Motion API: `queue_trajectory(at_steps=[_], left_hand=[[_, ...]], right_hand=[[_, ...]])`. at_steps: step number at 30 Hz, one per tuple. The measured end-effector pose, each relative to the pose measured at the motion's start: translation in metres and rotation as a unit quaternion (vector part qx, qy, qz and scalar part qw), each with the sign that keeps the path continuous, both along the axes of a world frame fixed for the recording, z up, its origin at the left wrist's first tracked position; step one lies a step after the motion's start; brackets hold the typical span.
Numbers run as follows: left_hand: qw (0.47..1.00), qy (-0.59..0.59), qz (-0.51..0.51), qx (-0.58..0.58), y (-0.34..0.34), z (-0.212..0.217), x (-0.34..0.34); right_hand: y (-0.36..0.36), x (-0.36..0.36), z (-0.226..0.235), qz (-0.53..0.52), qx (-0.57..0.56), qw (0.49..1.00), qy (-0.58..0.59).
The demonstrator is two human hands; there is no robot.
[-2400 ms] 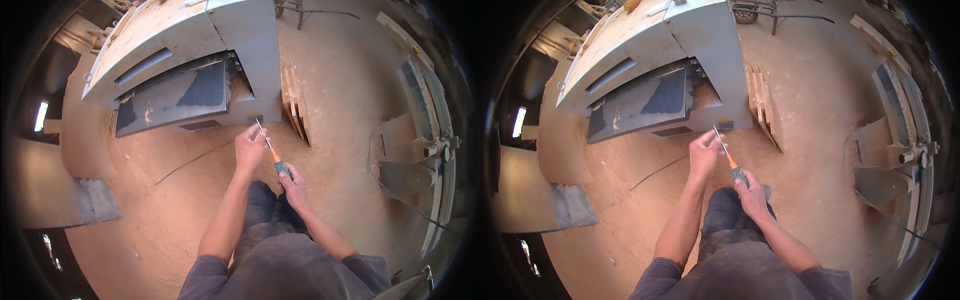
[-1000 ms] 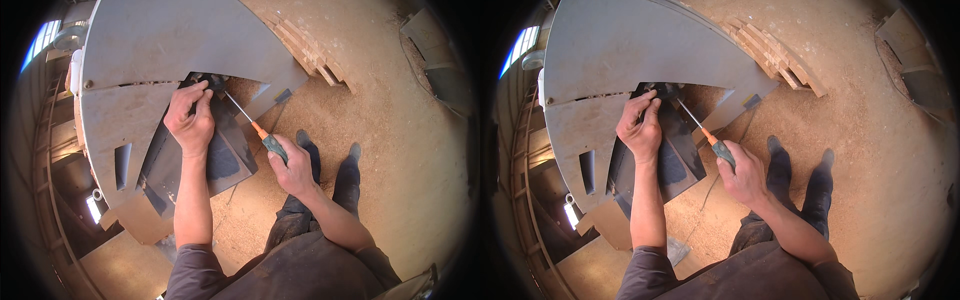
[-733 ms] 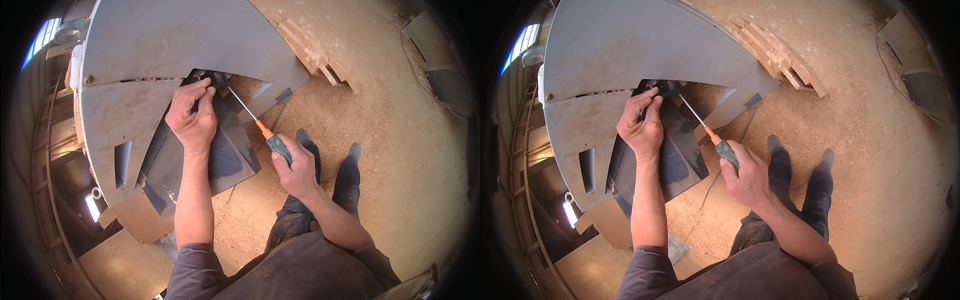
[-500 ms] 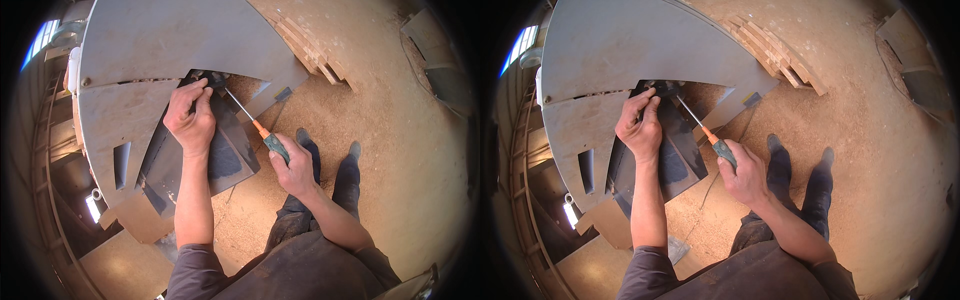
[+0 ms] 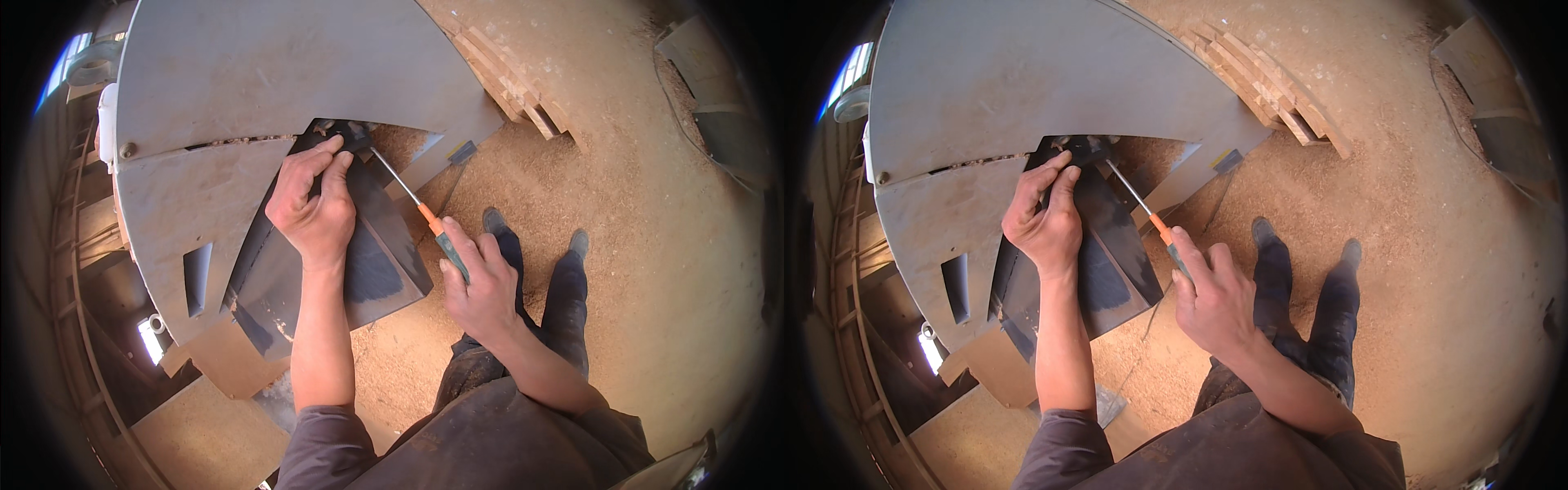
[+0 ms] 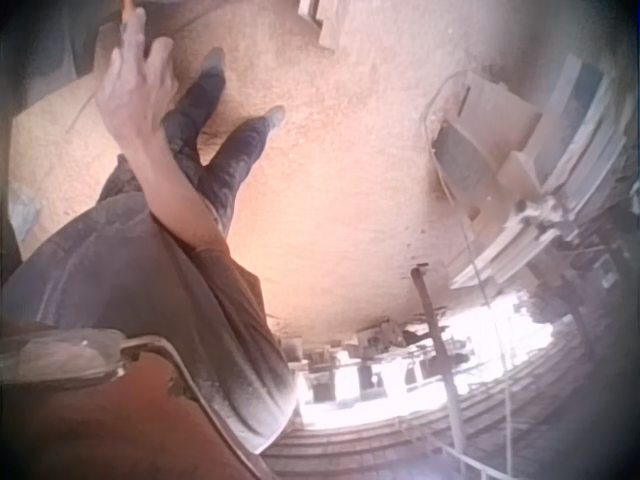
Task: The person uses a screwdriver to loosen and remove screws from a metal panel on a large machine, then briefly sweeps sawdust from the floor with a broom before returning to continue unscrewing the panel. The panel remains attached but is manipulated during the process.
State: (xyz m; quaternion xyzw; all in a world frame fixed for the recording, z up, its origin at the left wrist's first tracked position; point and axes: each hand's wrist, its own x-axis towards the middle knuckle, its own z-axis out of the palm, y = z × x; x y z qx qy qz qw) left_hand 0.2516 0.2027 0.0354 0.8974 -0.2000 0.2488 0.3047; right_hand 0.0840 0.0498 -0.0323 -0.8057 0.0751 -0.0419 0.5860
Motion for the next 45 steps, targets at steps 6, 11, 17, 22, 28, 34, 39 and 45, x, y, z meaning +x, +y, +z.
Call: queue_trajectory(at_steps=[6, 11, 17, 22, 28, 34, 39, 45], left_hand=[[0.999, 0.03, 0.002, -0.027, 0.0, -0.001, -0.001], [0.999, 0.031, -0.014, -0.026, 0.003, 0.001, -0.001], [0.999, -0.023, 0.016, 0.036, -0.024, 0.025, -0.054], [0.961, 0.22, -0.069, -0.155, -0.069, 0.01, -0.217], [0.681, 0.539, 0.121, -0.481, -0.041, -0.108, -0.201], [0.604, 0.341, -0.226, -0.684, -0.064, -0.134, -0.135], [0.528, 0.332, -0.312, -0.716, -0.056, -0.146, -0.122], [0.551, 0.38, -0.255, -0.698, -0.051, -0.139, -0.107]], right_hand=[[-0.013, 0.006, 0.006, -0.005, 0.633, 0.729, 0.26], [-0.01, 0.001, -0.023, 0.052, 0.907, 0.299, 0.291], [-0.022, 0.01, -0.025, 0.014, 0.845, 0.431, 0.317], [-0.014, 0.019, -0.007, -0.04, 0.595, 0.732, 0.33], [0.003, 0.008, -0.015, -0.056, 0.301, 0.943, 0.131], [-0.014, 0.01, -0.026, 0.006, 0.811, 0.49, 0.321], [-0.014, 0.008, -0.034, 0.044, 0.875, 0.383, 0.292], [-0.027, 0.002, -0.008, -0.021, 0.335, 0.921, 0.196]])
